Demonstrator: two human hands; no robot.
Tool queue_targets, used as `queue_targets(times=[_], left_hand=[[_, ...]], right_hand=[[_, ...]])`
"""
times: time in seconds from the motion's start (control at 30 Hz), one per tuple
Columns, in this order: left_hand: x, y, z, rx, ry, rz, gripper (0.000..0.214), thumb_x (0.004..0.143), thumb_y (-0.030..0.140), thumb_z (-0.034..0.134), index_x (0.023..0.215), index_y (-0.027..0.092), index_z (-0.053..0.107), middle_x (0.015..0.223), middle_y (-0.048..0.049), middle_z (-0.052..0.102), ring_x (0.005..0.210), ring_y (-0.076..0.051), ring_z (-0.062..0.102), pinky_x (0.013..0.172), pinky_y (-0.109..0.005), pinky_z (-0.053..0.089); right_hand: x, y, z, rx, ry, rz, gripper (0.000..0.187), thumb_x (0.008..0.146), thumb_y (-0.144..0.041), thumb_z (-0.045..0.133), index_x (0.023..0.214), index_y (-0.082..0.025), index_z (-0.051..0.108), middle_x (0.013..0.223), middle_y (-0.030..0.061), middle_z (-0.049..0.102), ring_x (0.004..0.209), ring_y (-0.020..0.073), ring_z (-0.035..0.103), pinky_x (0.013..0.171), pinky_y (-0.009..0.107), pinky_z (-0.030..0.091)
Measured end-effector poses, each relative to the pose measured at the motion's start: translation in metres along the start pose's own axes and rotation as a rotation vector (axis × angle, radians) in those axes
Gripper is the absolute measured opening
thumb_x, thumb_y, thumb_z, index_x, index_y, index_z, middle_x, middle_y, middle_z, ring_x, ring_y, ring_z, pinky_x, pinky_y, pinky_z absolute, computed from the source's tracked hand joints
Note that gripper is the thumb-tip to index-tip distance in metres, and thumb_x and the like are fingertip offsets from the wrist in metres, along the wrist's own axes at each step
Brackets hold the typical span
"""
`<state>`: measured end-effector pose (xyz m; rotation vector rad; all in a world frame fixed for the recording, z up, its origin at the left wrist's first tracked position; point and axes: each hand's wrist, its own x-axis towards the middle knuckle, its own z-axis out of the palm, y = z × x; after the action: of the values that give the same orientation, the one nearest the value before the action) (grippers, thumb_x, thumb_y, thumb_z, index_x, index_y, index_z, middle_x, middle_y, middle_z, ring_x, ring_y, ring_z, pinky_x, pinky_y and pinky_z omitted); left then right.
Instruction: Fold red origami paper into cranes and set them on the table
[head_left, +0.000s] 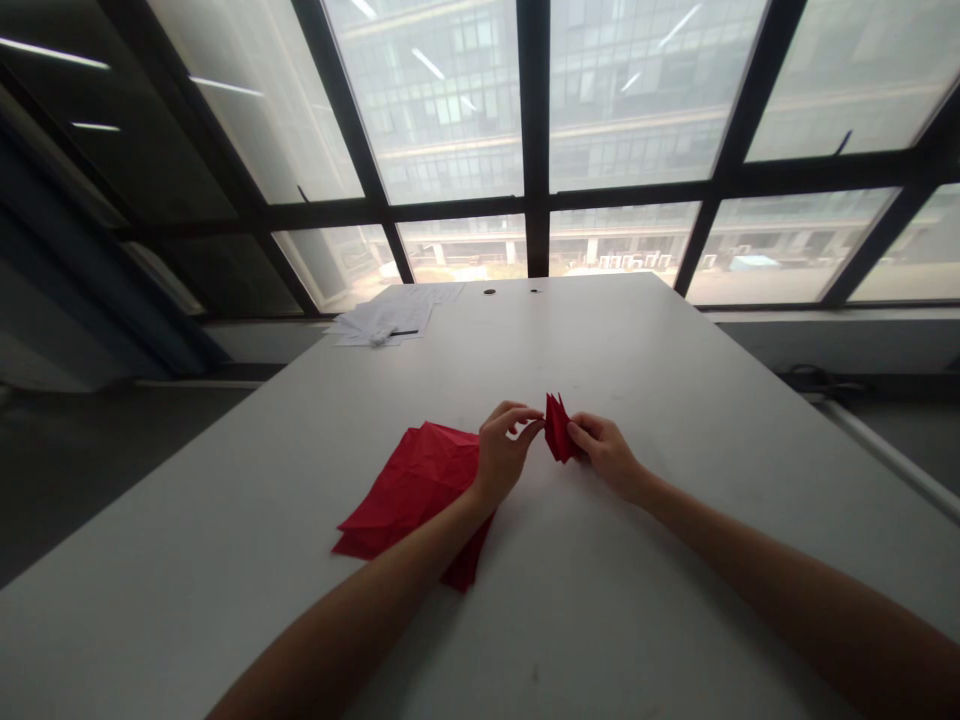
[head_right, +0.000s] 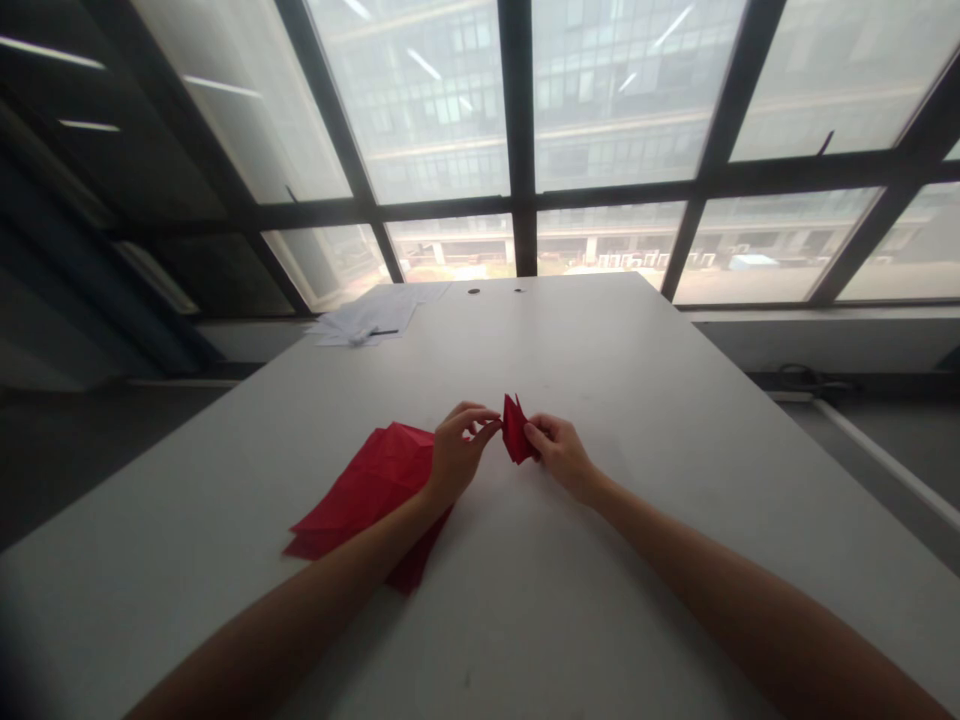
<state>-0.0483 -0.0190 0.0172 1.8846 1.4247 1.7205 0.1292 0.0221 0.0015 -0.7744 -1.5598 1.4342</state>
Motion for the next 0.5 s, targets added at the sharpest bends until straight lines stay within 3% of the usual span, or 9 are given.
queue_targets(times=[0.27, 0.5], left_hand=[[-0.0029, -0.0012, 0.0019, 0.067, -0.015, -0.003, 0.005, 0.087, 0.021, 0.069, 0.084, 0.021, 0.065, 0.080, 0.0008, 0.067, 0.073, -0.014, 0.060, 0.066, -0.026, 0.046], [-0.0046, -0.0004, 0.0019, 0.029, -0.012, -0.001, 0.003, 0.085, 0.018, 0.067, 0.086, 0.021, 0.066, 0.081, 0.0001, 0.069, 0.072, -0.014, 0.060, 0.068, -0.027, 0.048]], right_hand=[[-0.0022, -0.0010, 0.0042, -0.036, 0.028, -0.065, 0.034, 0.087, -0.050, 0.063, 0.082, -0.016, 0.062, 0.062, 0.0003, 0.062, 0.052, 0.0114, 0.050, 0.048, 0.025, 0.039], [-0.0040, -0.0023, 0.0047, 0.040, -0.051, -0.044, 0.038, 0.078, -0.043, 0.074, 0.101, -0.016, 0.064, 0.076, 0.0053, 0.072, 0.063, 0.0163, 0.064, 0.057, 0.029, 0.052]])
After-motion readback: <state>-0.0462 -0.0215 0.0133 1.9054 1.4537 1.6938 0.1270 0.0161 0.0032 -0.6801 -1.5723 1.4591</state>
